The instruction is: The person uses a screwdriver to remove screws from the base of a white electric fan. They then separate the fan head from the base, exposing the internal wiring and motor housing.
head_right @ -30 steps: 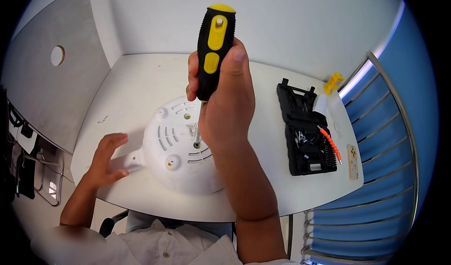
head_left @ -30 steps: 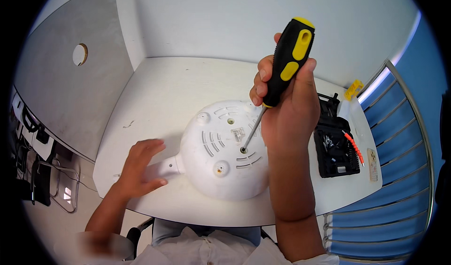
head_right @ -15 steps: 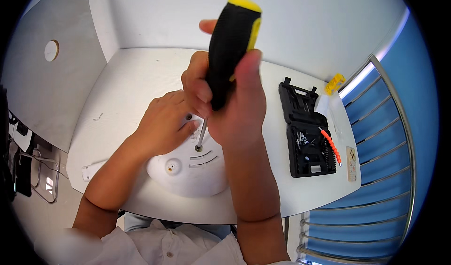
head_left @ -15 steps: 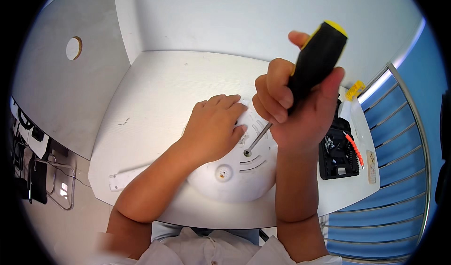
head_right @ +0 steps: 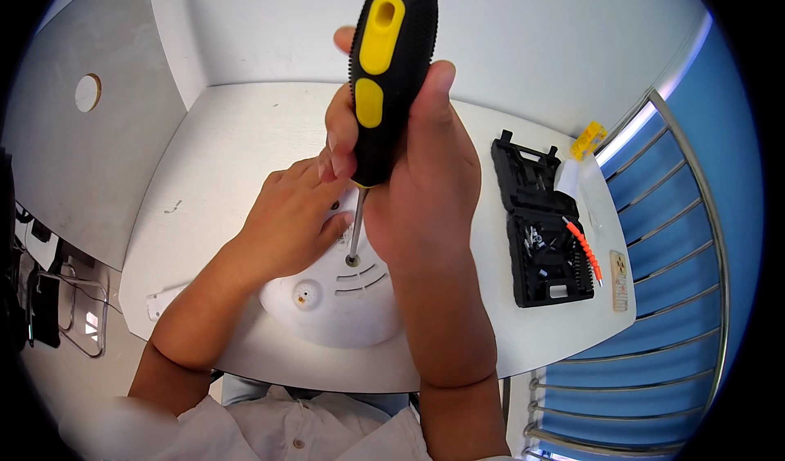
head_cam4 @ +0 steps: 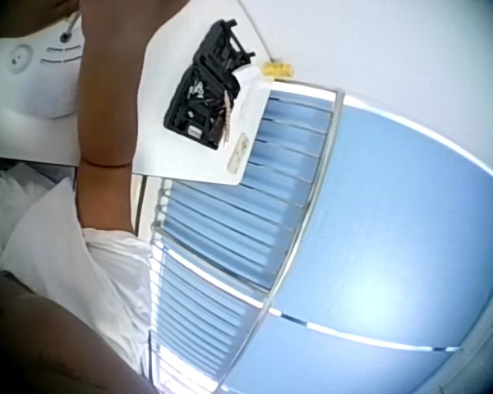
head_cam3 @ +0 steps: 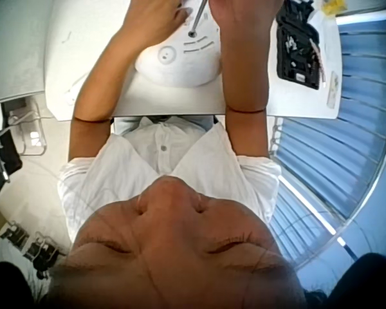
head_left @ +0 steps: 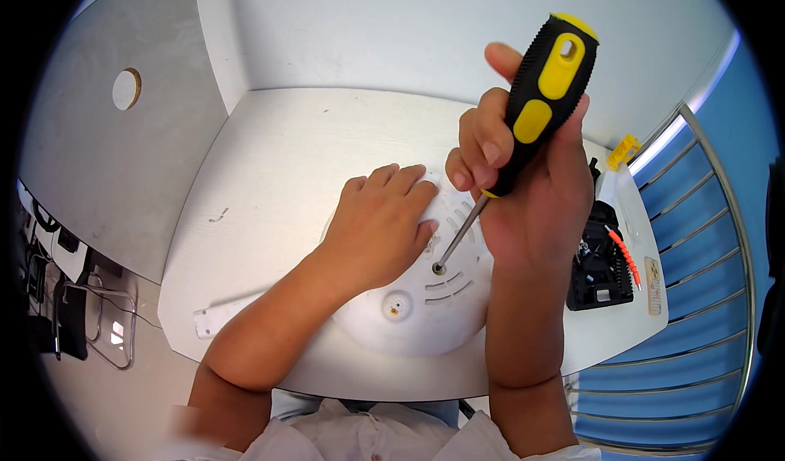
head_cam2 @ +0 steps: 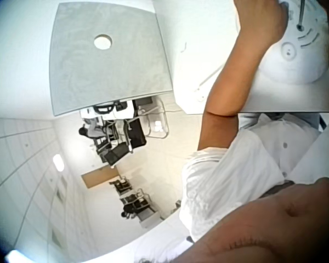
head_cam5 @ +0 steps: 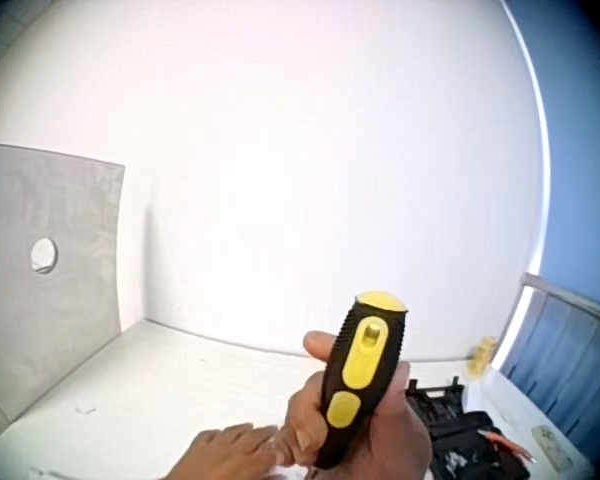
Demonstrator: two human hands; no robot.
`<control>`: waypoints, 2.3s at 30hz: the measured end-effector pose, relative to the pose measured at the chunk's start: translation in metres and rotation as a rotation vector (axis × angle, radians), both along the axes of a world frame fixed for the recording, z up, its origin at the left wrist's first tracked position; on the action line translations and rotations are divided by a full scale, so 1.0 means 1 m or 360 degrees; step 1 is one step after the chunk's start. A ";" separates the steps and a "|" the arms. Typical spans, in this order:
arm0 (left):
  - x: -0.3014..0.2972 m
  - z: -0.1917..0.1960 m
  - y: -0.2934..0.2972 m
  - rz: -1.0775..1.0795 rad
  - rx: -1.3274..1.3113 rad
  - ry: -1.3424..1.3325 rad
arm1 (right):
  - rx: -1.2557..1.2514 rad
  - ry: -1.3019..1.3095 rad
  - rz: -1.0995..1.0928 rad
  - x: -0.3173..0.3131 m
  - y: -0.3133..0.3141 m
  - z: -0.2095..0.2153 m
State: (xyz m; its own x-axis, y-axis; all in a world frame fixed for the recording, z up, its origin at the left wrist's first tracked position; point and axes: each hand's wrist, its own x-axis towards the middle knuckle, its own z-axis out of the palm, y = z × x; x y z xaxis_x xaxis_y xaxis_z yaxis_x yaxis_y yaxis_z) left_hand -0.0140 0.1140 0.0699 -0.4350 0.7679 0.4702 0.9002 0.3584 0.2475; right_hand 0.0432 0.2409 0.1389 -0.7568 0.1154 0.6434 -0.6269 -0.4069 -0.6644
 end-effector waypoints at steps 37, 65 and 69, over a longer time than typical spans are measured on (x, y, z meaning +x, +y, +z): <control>0.001 0.003 -0.001 0.0025 -0.0099 -0.0076 | -0.0148 -0.0056 -0.0164 0.009 -0.008 0.000; 0.008 0.006 -0.014 -0.0098 -0.0052 -0.0028 | -0.0164 -0.0050 -0.0005 0.022 -0.014 0.005; 0.008 0.004 -0.012 -0.0116 -0.0009 -0.0006 | -0.0121 0.0196 0.0105 0.014 -0.005 -0.004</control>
